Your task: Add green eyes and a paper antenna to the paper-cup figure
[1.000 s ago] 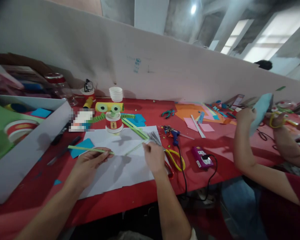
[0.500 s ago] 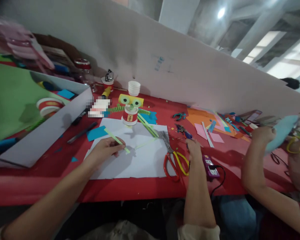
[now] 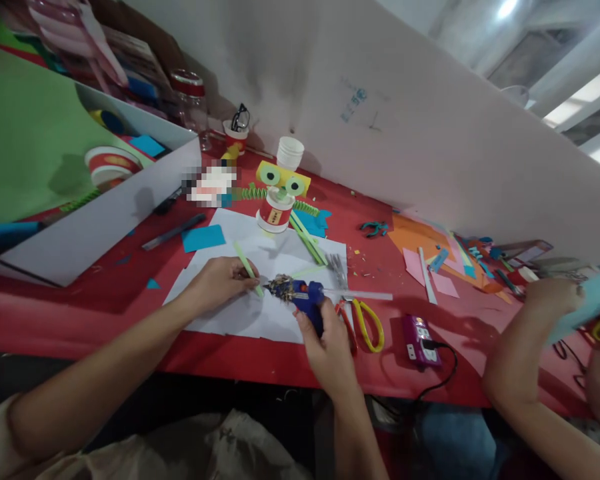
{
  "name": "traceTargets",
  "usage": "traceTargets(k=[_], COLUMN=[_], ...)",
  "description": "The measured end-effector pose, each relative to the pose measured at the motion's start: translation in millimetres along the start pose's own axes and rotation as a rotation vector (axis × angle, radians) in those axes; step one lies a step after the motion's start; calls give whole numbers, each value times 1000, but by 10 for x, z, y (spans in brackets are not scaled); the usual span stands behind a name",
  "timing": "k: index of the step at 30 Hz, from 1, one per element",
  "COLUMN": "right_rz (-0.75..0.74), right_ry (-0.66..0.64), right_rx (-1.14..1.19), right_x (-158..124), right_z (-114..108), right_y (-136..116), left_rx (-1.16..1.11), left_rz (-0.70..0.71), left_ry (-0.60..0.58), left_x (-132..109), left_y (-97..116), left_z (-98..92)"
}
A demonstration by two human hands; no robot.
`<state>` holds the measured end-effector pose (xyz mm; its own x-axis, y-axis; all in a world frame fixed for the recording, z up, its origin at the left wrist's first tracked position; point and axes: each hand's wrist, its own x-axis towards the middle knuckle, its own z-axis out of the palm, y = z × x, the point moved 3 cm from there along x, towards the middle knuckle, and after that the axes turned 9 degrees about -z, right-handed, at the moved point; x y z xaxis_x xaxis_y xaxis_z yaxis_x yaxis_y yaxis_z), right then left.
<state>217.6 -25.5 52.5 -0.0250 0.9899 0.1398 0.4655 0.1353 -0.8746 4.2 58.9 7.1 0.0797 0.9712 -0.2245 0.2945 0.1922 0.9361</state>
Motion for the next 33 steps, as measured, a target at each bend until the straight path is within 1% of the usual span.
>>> traceTargets(k=[3,6,11,14,19,22,25,30,32,33], right_rz=[-25,-28,-49,-61,-65,-52,-58,20,38,33], right_ry=[-42,-69,-97,-102,-111,-115,-84,9,11,-1], right_rx=[-177,-265,-326,-378,-435,-436,-400,-93,-18,-17], right_x=[-48,-71,-89,-93,-93,-94,-53,108,137,134], right_z=[45,56,62,61,70,70,8,-234,-288,-289], right_y=[3,5,-6,-11,-36,-52,-55,4,16,15], left_rx=[13,9,5,75,170,169,162,174,169,167], left_rz=[-1,5,7,9,-3,-4,5,14,15,18], left_ry=[-1,1,-18,-12,-41,-37,-32,-13,-15,-16], left_x=[-6,-12,-21,-32,-47,-46,-43,-29,-22,-19], left_y=[0,4,23,49,76,69,61,31,15,11], left_z=[4,6,5,-5,-8,-6,-5,-5,-1,0])
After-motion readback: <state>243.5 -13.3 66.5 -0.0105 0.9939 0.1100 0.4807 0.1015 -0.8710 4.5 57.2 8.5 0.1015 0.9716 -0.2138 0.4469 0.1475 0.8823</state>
